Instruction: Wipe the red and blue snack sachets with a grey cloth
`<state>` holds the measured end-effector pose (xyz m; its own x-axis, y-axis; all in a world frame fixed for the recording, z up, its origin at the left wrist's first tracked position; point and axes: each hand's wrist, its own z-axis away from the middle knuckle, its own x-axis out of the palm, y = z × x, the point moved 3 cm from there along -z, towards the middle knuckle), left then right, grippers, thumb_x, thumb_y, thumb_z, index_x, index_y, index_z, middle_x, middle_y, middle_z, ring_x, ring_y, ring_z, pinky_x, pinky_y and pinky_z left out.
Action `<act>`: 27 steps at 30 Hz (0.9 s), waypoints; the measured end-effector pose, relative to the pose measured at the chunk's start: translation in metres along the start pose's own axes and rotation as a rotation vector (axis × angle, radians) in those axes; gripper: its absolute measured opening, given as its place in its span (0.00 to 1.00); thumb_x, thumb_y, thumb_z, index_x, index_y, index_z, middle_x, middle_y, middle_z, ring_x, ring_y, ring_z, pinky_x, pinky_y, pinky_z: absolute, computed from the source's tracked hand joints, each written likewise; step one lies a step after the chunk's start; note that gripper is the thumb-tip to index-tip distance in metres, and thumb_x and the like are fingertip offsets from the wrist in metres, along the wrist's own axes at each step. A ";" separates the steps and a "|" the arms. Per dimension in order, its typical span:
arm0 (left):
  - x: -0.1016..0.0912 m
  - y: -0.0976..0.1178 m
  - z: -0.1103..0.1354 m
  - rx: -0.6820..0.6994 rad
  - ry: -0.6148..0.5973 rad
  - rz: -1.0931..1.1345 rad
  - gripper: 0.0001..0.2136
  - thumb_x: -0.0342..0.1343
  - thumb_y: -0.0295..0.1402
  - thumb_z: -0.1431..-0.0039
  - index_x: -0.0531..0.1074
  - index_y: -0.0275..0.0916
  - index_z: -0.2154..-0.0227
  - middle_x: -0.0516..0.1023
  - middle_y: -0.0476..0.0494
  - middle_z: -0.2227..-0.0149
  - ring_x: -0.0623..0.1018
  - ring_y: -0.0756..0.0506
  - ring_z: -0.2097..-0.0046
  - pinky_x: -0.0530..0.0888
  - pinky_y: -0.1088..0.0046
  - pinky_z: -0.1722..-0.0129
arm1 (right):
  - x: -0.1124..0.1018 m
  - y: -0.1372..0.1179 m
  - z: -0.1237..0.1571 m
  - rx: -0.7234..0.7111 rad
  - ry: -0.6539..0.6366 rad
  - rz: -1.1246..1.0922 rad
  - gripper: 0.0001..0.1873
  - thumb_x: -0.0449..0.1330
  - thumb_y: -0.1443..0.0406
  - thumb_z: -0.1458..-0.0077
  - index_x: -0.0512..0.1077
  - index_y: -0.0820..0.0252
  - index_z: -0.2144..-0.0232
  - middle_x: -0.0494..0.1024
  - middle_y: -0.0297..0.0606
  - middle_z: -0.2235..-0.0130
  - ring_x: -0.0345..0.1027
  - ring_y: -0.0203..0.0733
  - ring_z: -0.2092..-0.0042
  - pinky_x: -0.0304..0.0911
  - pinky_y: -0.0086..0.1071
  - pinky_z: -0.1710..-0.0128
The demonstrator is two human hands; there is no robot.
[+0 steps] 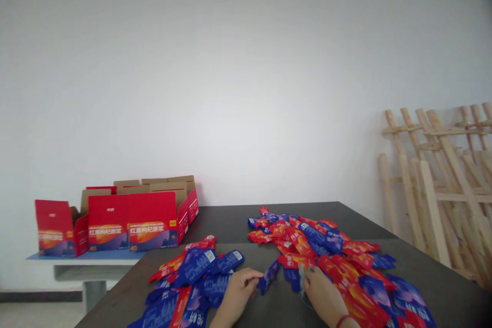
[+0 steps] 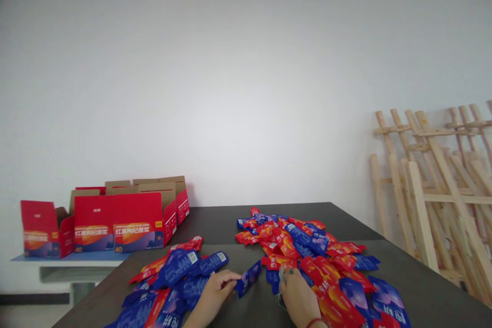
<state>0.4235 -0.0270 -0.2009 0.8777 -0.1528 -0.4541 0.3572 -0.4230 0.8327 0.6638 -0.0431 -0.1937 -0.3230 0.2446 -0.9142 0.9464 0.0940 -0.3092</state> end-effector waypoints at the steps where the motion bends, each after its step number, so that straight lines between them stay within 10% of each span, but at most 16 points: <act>1: 0.000 0.006 0.002 0.066 -0.022 -0.081 0.11 0.49 0.30 0.47 0.77 0.40 0.68 0.74 0.48 0.71 0.72 0.51 0.69 0.66 0.76 0.67 | -0.008 0.000 0.001 0.012 0.025 -0.017 0.18 0.45 0.68 0.43 0.73 0.63 0.61 0.74 0.46 0.56 0.69 0.40 0.55 0.60 0.30 0.55; 6: 0.005 0.017 0.011 0.147 -0.125 -0.186 0.13 0.48 0.23 0.51 0.78 0.41 0.78 0.73 0.47 0.67 0.73 0.50 0.62 0.66 0.77 0.63 | -0.022 -0.037 0.018 -0.061 0.019 -0.023 0.17 0.46 0.66 0.43 0.73 0.57 0.61 0.71 0.43 0.52 0.68 0.41 0.53 0.61 0.30 0.55; 14: 0.007 0.008 0.010 0.090 -0.209 -0.266 0.14 0.47 0.21 0.53 0.77 0.40 0.79 0.76 0.48 0.70 0.74 0.50 0.65 0.66 0.77 0.60 | 0.028 -0.112 0.042 -0.200 -0.079 0.142 0.22 0.47 0.75 0.48 0.72 0.59 0.55 0.71 0.45 0.51 0.66 0.46 0.52 0.65 0.33 0.59; 27: 0.000 0.008 0.012 -0.013 -0.212 -0.360 0.16 0.43 0.23 0.54 0.77 0.41 0.74 0.77 0.49 0.69 0.74 0.50 0.64 0.67 0.77 0.61 | 0.024 -0.030 0.040 -0.079 0.043 0.216 0.19 0.47 0.72 0.46 0.73 0.62 0.56 0.72 0.48 0.51 0.67 0.46 0.52 0.63 0.33 0.57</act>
<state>0.4231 -0.0408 -0.1980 0.6115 -0.1782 -0.7709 0.6346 -0.4715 0.6124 0.6278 -0.0783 -0.2164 -0.1143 0.3080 -0.9445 0.9904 0.1099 -0.0840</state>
